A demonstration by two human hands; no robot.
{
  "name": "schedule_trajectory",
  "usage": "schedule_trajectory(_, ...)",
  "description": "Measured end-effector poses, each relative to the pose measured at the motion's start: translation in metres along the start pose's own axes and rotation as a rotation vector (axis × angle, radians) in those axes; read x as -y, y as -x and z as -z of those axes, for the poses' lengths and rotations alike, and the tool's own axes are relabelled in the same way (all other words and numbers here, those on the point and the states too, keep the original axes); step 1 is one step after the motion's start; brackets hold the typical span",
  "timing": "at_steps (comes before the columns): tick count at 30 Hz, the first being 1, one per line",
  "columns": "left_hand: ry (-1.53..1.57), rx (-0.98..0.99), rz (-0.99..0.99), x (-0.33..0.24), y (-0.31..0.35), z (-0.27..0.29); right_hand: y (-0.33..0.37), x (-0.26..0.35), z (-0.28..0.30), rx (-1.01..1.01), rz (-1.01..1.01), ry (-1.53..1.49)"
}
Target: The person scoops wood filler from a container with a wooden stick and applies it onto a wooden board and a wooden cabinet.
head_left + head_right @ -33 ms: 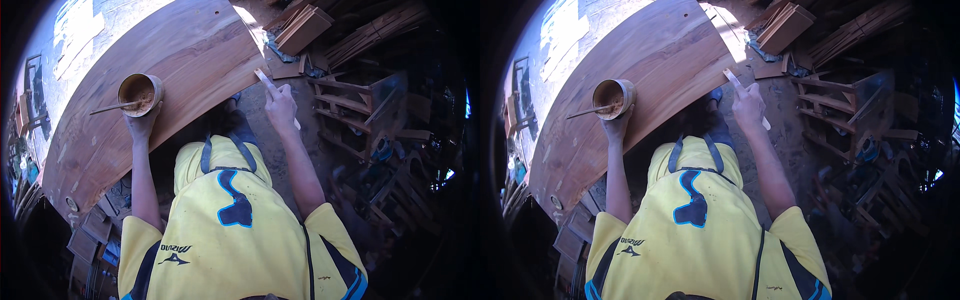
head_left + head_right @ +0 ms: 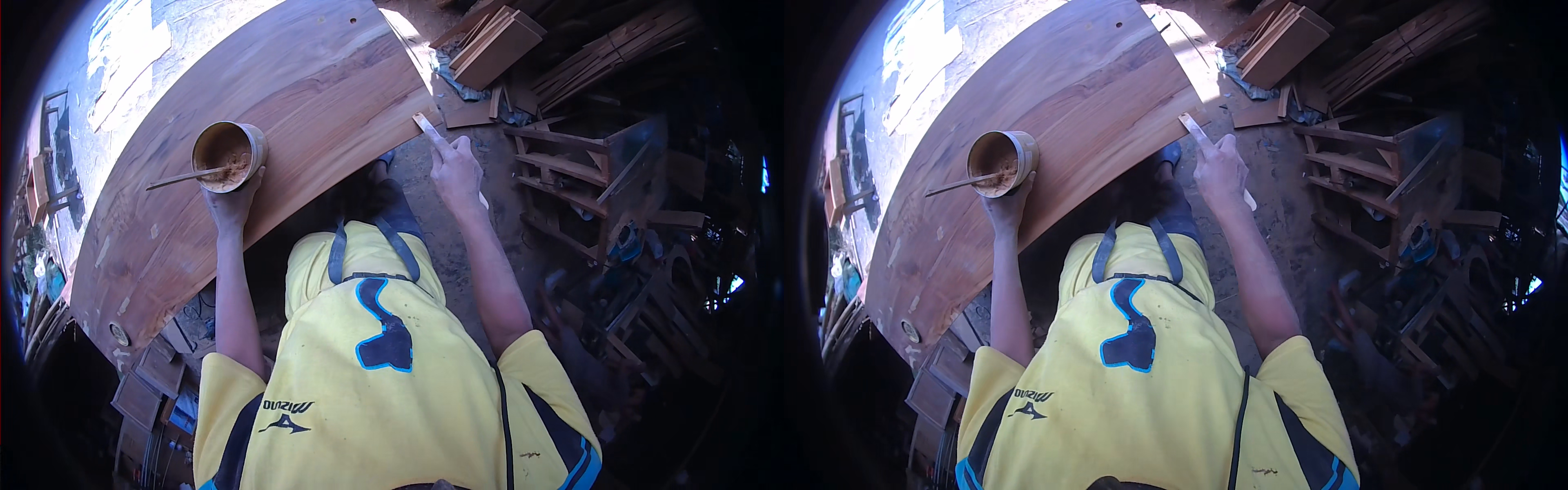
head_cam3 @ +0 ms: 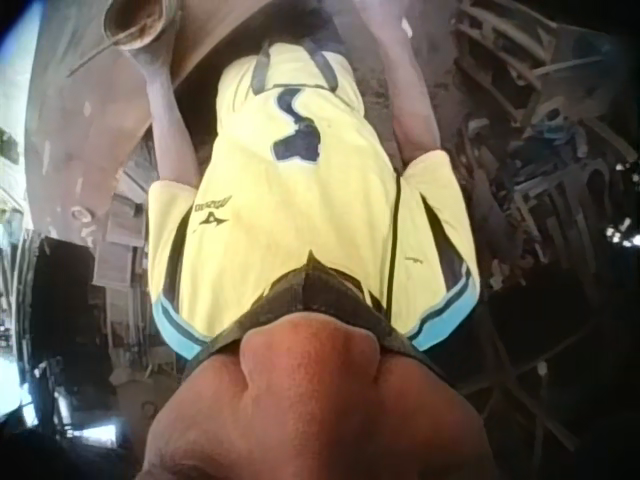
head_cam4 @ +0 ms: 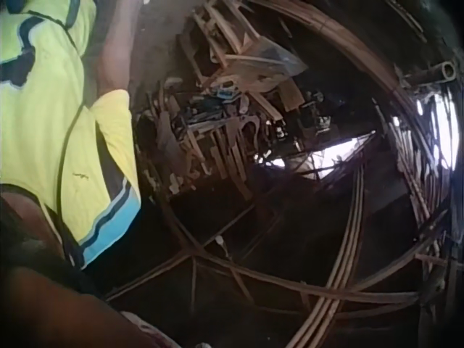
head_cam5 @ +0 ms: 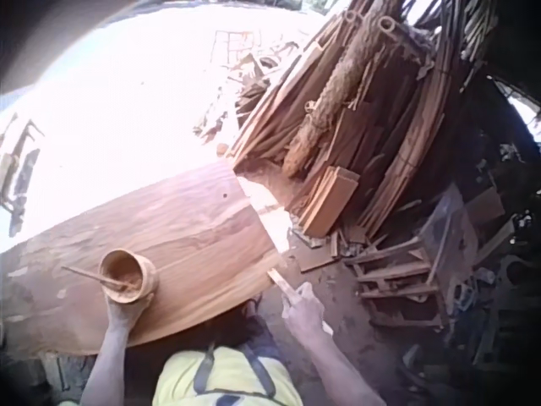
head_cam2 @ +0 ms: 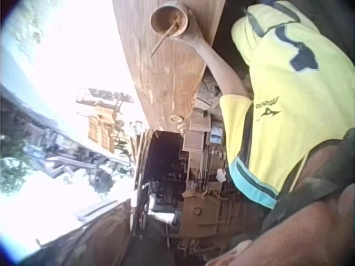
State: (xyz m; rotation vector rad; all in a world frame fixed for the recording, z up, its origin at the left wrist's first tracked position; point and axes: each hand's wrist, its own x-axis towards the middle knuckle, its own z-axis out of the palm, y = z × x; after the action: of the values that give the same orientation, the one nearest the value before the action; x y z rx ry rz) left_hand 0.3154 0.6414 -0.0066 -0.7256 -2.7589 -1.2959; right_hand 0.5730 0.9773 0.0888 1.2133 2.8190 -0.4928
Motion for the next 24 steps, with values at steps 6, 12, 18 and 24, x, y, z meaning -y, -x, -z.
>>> schedule_trajectory(6,-0.015,-0.048,-0.055,0.005,0.002,-0.002,-0.014,0.003,0.022,0.220,-0.047,0.095)
schedule_trajectory(12,-0.126,-0.020,-0.087,0.009,0.002,-0.001,-0.014,-0.008,0.012,0.178,0.015,0.054)
schedule_trajectory(18,-0.080,-0.090,-0.092,0.008,0.002,-0.003,-0.019,-0.020,0.002,0.105,0.031,0.000)
schedule_trajectory(24,-0.058,-0.068,-0.087,0.004,0.001,0.001,-0.017,-0.019,0.004,0.073,-0.011,-0.007)
